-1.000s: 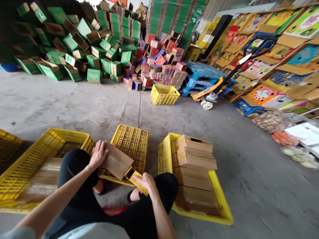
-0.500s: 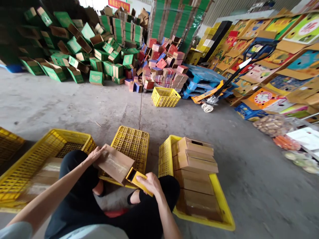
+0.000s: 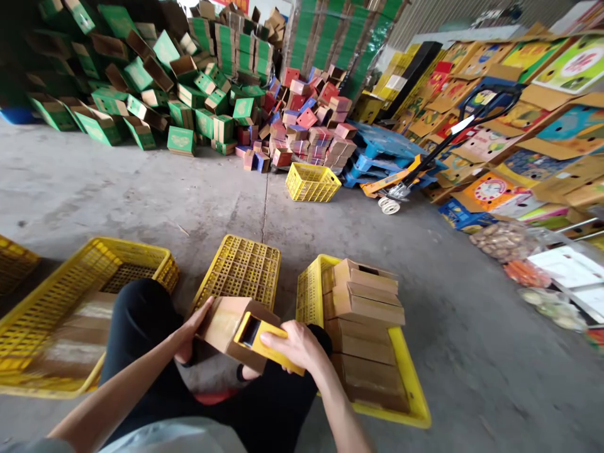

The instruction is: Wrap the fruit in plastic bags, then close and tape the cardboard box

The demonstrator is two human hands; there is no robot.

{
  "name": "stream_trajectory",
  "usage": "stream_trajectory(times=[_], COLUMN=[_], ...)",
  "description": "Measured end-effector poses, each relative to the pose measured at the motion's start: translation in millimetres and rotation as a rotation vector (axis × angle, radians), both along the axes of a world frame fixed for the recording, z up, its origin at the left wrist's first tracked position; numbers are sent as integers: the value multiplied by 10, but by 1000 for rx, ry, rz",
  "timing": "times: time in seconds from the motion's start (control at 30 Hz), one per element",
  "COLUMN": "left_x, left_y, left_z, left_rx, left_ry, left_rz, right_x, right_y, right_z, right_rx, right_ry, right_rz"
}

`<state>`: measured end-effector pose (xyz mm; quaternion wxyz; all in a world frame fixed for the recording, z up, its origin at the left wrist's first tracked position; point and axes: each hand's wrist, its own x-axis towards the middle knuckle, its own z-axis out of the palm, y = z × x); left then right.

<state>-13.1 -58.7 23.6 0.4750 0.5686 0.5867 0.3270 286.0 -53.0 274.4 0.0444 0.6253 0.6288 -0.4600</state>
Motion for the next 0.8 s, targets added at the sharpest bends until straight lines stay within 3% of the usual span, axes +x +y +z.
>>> stream_trajectory(times=[0.07,0.17,0.23,0.3,0.37,0.43,0.53,0.8], left_x=[11,-16,-78,-158,-235,-300,-374,-429], left_y=[102,193,153,69,5,-2,79,253], left_z=[98,426,708,952,1094,1115,998,711], left_rx=[-26,60,273,471,603,699,804,912], left_ry=[13,0,-18,18,100,195,329,428], left_rz=[73,94,-52,-286,-472,-568,-611,-548], right_x=[-65,-180,-260,-333,-393,-436,-474,-533], right_y=[32,94,144,197,247,282,298,278], right_z=[-49,-140,-195,-232,-245,-239,-219,-207], right_rx=[-43,-62,-60,-52,-46,-37,-36,-46], right_ry=[72,121,163,186,182,168,162,174], right_rz=[-45,-78,-79,-74,-56,-38,-17,-17])
